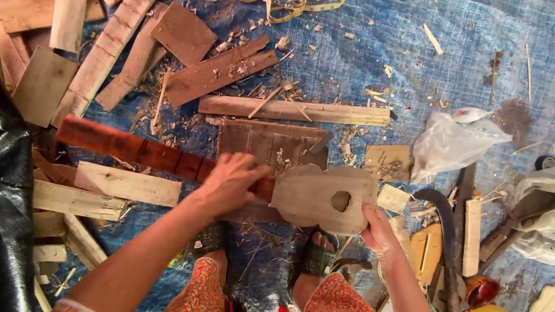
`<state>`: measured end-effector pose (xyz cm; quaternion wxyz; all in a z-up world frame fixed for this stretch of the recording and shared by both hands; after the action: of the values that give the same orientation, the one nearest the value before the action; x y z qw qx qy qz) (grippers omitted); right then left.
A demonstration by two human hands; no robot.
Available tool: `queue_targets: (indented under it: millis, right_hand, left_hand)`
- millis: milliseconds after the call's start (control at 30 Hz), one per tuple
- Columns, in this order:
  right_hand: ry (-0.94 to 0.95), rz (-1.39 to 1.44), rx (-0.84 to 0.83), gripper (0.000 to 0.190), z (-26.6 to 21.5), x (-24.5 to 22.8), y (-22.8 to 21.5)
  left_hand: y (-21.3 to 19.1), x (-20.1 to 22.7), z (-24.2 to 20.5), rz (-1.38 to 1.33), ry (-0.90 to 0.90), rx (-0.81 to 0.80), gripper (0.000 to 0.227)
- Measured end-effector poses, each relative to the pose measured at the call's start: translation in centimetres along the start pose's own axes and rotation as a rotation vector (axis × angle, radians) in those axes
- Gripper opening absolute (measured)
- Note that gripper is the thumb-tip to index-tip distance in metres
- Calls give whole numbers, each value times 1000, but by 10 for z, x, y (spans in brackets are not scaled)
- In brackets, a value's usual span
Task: Fitting and hammering a wooden neck into the body of a handcrafted stringed instrument to ensure a secure assembly.
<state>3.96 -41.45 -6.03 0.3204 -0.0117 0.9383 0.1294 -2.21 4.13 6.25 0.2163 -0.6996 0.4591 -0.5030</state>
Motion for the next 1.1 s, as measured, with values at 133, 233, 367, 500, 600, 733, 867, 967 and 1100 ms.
queue_targets:
  millis: [133,233,367,500,600,733,867,967,1100]
  right_hand:
    - [232,-399,258,87,-38,-56,74]
    - [-727,-1421,131,78,-59,-83,89]
    - [-1051,-1623,-321,88,-50,-73,167]
    - [-1320,-1751,-486,86,3,-51,200]
    - [-1312,-1799,-484,100,15,-49,208]
    - [-1265,-1806,-402,105,13,-45,216]
    - [-1295,-1815,-358,107,13,-39,217]
    - [-1330,-1814,-319,109,11,-33,218]
    - [-1332,-1769,-281,95,10,-26,218]
  left_hand:
    - [-14,-58,-53,397,-115,248,93]
    - [10,-86,-73,548,-131,296,88]
    - [0,-80,-72,433,-131,244,80]
    - [7,-91,-74,313,-102,273,84]
    - [10,-93,-76,287,-108,272,81]
    - [13,-90,-81,265,-137,275,78]
    - [20,-91,-85,270,-101,328,76]
    - [28,-89,-93,261,-106,350,75]
    - [35,-87,-97,276,-91,393,76]
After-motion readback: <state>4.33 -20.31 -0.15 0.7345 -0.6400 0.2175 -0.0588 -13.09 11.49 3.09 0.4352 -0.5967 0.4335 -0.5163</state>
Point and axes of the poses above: each hand's wrist, its own z-axis towards the middle knuckle, its own y-axis out of the palm, x = y × z, the point moved 1 cm from there along z, towards the middle knuckle, and after that the axes turned 2 degrees about z, right-handed, at the moved point
